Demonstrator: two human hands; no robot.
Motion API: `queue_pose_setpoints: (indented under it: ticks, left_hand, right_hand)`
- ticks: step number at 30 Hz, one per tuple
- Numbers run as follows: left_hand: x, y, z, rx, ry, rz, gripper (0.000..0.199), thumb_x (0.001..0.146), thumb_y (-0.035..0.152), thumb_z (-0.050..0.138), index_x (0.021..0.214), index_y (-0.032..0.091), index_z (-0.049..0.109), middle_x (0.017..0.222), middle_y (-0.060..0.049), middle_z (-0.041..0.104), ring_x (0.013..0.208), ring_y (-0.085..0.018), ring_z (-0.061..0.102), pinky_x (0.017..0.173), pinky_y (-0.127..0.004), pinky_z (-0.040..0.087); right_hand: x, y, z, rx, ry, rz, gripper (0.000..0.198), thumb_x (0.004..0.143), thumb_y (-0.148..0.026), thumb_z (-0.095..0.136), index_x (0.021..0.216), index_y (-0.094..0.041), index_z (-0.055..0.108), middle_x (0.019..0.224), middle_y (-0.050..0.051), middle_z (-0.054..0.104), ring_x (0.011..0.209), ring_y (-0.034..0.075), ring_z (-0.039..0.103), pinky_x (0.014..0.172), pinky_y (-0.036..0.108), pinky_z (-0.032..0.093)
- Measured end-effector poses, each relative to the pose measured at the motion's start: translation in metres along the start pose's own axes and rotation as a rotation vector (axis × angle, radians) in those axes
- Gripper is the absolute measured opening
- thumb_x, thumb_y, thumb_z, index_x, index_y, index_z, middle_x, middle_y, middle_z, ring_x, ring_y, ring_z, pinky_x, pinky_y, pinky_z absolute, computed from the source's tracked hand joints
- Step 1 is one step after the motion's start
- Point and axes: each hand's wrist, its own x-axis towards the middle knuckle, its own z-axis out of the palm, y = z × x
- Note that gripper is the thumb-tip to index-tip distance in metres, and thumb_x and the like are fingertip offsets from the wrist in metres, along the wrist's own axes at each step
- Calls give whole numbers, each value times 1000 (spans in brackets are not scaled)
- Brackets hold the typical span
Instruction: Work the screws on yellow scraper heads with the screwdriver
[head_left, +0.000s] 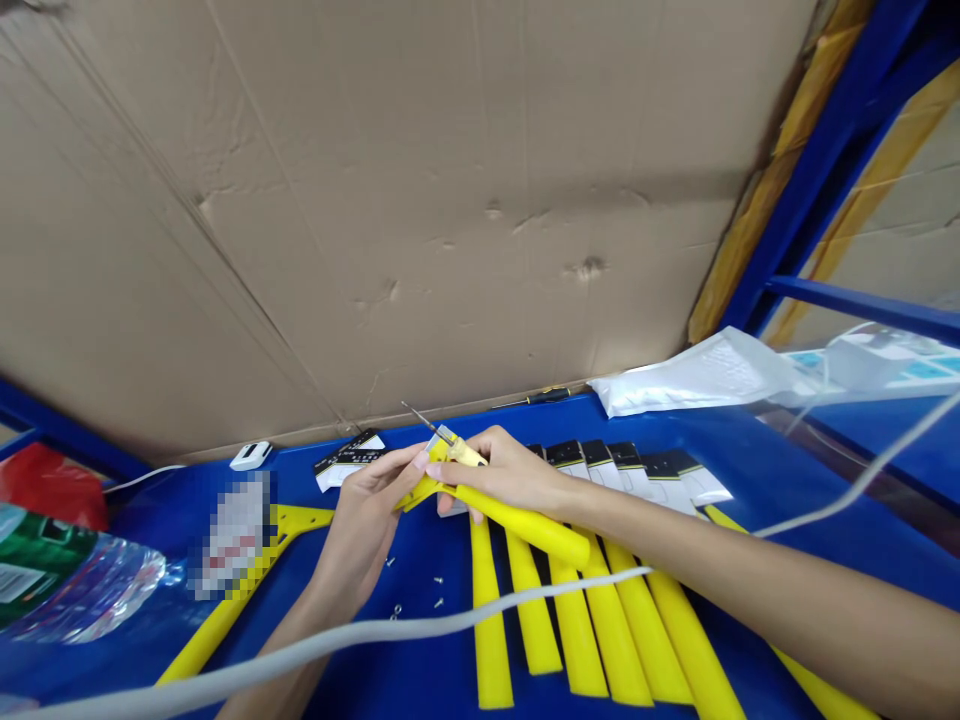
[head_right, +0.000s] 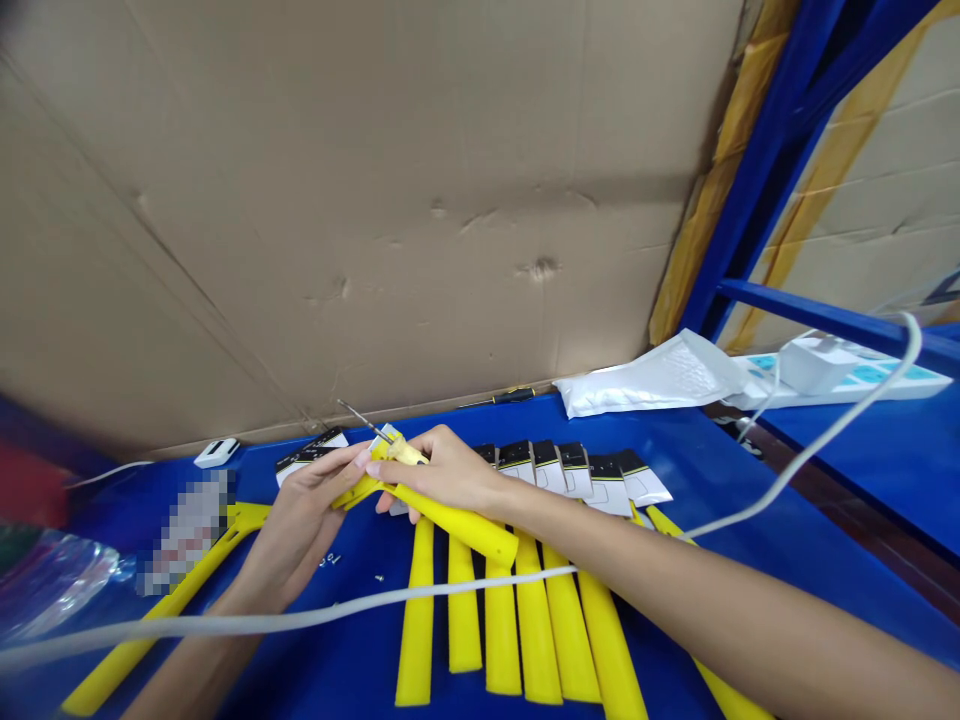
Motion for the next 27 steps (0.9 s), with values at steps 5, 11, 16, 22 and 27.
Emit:
queue_pose_setpoints:
  ticks: [5, 11, 16, 22, 27]
  left_hand:
    - [-3, 4, 2, -8, -31, 56, 41, 82, 49, 88, 112, 21, 86, 121, -11, 81, 113, -27, 72, 100, -35, 54]
    - [0, 0, -8, 88, 37, 151, 35, 79, 43, 91, 105, 20, 86, 117, -10, 82, 108, -26, 73, 96, -32, 54]
    - [1, 0, -9, 103, 81, 166, 28, 77, 41, 93, 94, 21, 86, 107, -8, 82, 102, -23, 71, 94, -32, 55]
    - [0, 7, -3, 36, 84, 90, 33, 69, 40, 96, 93, 19, 86, 102, -10, 82, 101, -25, 72, 93, -36, 55]
    - [1, 10, -6, 28, 20, 33, 35, 69, 38, 97, 95, 18, 86, 108, -11, 82, 105, -26, 72, 92, -34, 56]
  right_hand:
    - [1, -2, 1, 12, 16, -43, 47, 89, -58, 79, 74, -14, 79, 74, 5, 79, 47, 8, 61, 50, 19, 49]
    - [1, 0, 1, 46, 24, -71, 48, 89, -59, 79, 74, -14, 77, 72, 5, 77, 47, 8, 61, 48, 19, 48]
    - [0, 2, 1, 41, 5, -73, 40, 83, -54, 87, 77, -15, 78, 74, 3, 78, 49, 8, 63, 47, 18, 49]
    - [1, 6, 2, 20, 5, -64, 41, 84, -55, 85, 80, -15, 78, 80, 5, 80, 50, 8, 64, 48, 19, 50]
    - [0, 7, 3, -6, 17, -78, 40, 85, -54, 85, 79, -15, 79, 79, 5, 80, 49, 8, 63, 46, 18, 48]
